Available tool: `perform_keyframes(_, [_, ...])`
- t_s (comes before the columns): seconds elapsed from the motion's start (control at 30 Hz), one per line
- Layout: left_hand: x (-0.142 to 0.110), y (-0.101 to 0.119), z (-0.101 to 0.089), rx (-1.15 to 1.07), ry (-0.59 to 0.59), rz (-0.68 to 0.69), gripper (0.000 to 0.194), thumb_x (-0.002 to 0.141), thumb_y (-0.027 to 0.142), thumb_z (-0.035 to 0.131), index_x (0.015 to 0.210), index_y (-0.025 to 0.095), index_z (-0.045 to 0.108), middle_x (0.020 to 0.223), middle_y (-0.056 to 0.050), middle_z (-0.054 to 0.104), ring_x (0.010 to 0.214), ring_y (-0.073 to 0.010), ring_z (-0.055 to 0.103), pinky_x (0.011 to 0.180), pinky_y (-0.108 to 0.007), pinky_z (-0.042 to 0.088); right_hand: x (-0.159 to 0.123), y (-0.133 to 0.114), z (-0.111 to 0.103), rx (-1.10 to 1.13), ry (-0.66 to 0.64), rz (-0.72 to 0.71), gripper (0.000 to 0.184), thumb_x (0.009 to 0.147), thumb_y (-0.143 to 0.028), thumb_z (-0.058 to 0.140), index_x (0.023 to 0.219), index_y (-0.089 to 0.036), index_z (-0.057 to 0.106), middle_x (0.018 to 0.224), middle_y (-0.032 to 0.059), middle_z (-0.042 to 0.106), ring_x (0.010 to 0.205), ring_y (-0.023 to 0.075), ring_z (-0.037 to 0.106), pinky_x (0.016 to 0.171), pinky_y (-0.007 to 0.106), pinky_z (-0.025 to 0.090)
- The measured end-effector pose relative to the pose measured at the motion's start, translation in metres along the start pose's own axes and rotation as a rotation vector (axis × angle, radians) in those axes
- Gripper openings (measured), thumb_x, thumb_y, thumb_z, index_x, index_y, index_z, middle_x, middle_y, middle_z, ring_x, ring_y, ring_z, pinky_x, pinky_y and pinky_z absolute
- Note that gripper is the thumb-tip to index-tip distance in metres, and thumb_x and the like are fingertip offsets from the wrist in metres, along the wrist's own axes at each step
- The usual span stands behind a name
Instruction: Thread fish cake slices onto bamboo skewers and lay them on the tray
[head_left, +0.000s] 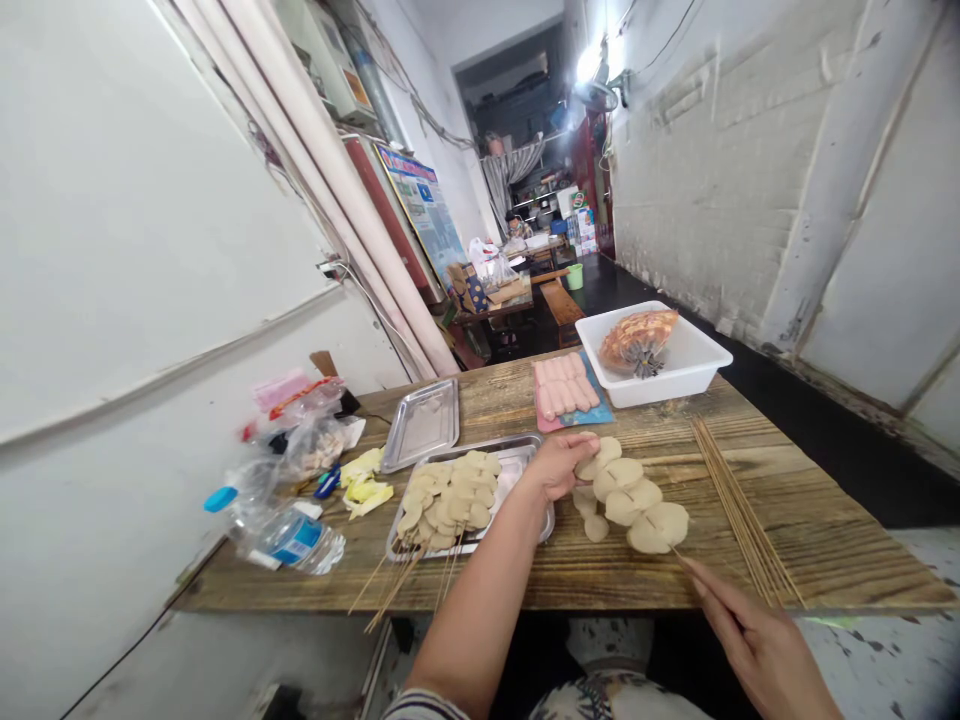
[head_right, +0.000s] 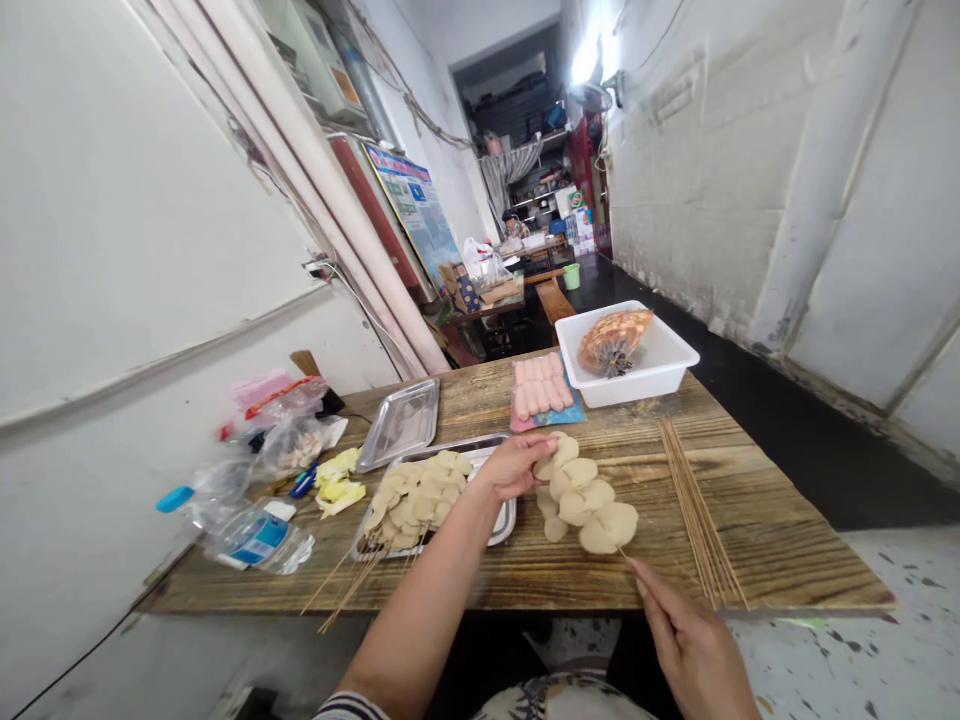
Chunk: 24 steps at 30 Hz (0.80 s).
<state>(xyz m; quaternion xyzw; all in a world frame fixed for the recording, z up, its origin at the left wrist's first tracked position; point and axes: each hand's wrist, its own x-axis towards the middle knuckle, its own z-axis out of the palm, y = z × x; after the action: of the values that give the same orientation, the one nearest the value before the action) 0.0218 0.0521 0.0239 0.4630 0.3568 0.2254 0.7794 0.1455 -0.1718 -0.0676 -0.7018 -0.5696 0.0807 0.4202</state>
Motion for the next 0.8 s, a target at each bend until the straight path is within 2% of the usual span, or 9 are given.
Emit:
perform_keyframes(0.13, [0.001, 0.001, -0.003, -0.017, 0.002, -0.030, 0.044, 0.052, 0.026, 0.077, 0.091, 0.012, 0.062, 0.069, -0.003, 0.061, 0.054, -0.0103, 0.055, 0.053, -0.026, 0.046, 0.001, 0.000, 0.000, 0.037, -0.026, 0.035, 0.035, 0.084, -0.033, 0.044, 0.107, -0.015, 0.064, 0.105, 0.0072, 0.067, 0.094, 0.0210, 0.064, 0.083, 0.031, 0.051])
perform_keyframes(0.33, [0.004, 0.000, -0.002, -0.017, 0.020, -0.048, 0.032, 0.054, 0.022, 0.076, 0.080, 0.011, 0.063, 0.066, -0.003, 0.061, 0.054, -0.0104, 0.055, 0.055, -0.028, 0.048, 0.003, 0.000, 0.001, 0.067, -0.014, 0.078, 0.035, 0.082, -0.034, 0.046, 0.107, -0.020, 0.065, 0.104, 0.0047, 0.068, 0.093, 0.0211, 0.065, 0.079, 0.029, 0.052])
perform_keyframes(0.57, [0.005, 0.002, -0.001, -0.062, -0.037, -0.072, 0.027, 0.060, 0.019, 0.073, 0.083, 0.011, 0.063, 0.069, -0.004, 0.063, 0.057, -0.0115, 0.058, 0.057, -0.027, 0.048, 0.005, -0.002, 0.001, 0.132, -0.021, 0.136, 0.035, 0.081, -0.037, 0.048, 0.106, -0.020, 0.066, 0.103, 0.0051, 0.069, 0.093, 0.0217, 0.065, 0.081, 0.029, 0.051])
perform_keyframes(0.7, [0.001, 0.012, -0.003, -0.173, -0.083, -0.080, 0.028, 0.068, 0.033, 0.066, 0.086, 0.012, 0.062, 0.076, -0.007, 0.065, 0.070, -0.0158, 0.061, 0.066, -0.030, 0.050, 0.008, -0.005, 0.002, 0.207, -0.030, 0.167, 0.037, 0.082, -0.037, 0.047, 0.109, -0.018, 0.064, 0.103, 0.0066, 0.069, 0.094, 0.0215, 0.064, 0.084, 0.030, 0.049])
perform_keyframes(0.8, [0.000, 0.011, -0.003, -0.207, -0.088, -0.064, 0.033, 0.072, 0.041, 0.060, 0.085, 0.010, 0.062, 0.076, -0.010, 0.064, 0.072, -0.0169, 0.061, 0.067, -0.031, 0.050, 0.008, -0.005, 0.005, 0.256, -0.049, 0.208, 0.039, 0.083, -0.038, 0.046, 0.110, -0.016, 0.063, 0.105, 0.0087, 0.068, 0.095, 0.0220, 0.064, 0.085, 0.032, 0.048])
